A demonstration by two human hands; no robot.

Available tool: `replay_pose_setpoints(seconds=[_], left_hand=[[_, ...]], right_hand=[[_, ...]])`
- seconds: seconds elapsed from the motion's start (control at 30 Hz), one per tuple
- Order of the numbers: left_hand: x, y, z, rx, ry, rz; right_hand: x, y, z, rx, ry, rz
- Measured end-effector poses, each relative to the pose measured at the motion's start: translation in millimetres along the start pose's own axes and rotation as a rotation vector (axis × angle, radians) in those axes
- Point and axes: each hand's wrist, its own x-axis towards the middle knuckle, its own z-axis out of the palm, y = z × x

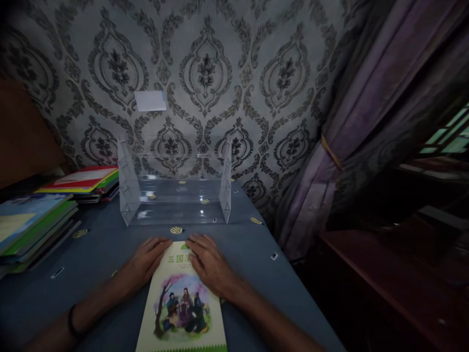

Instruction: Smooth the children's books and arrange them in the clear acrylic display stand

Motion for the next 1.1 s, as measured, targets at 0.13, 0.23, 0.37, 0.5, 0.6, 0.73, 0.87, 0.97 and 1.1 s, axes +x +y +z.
replay_pose_setpoints(seconds=[0.13, 0.23, 0.37, 0.5, 0.6, 0.73, 0.87, 0.97, 1.1], left_hand=[[-1, -2, 4, 0.026, 0.017, 0.002], [-2, -2, 5, 0.033, 0.025, 0.011], [-1, -1, 1, 0.040, 0.020, 0.031], [-1, 0, -2, 0.035, 0.007, 0.032], [0, -1, -2, 0.044, -0.023, 0.017], [-1, -2, -1, 0.050, -0.041, -0.002], [-1, 0, -2, 0.027, -0.034, -0.021], [0, 2, -5, 0.032, -0.058, -0.011], [0, 4, -9, 0.042, -0.071, -0.005]], right_hand=[[-1, -1, 0, 0.000, 0.018, -0.001], [-1, -2, -1, -0.002, 0.000, 0.013], [-2, -3, -3, -0.003, -0.005, 0.017], [-1, -2, -1, -0.017, -0.004, 0.014], [-2, -1, 0, -0.012, 0.007, 0.040], [-6, 2, -2, -0.008, 0.002, 0.138], [-8, 1, -6, -0.043, -0.045, 0.224], [-9, -4, -8, -0.083, -0.048, 0.264], [-11, -10, -9, -0.122, -0.045, 0.298]])
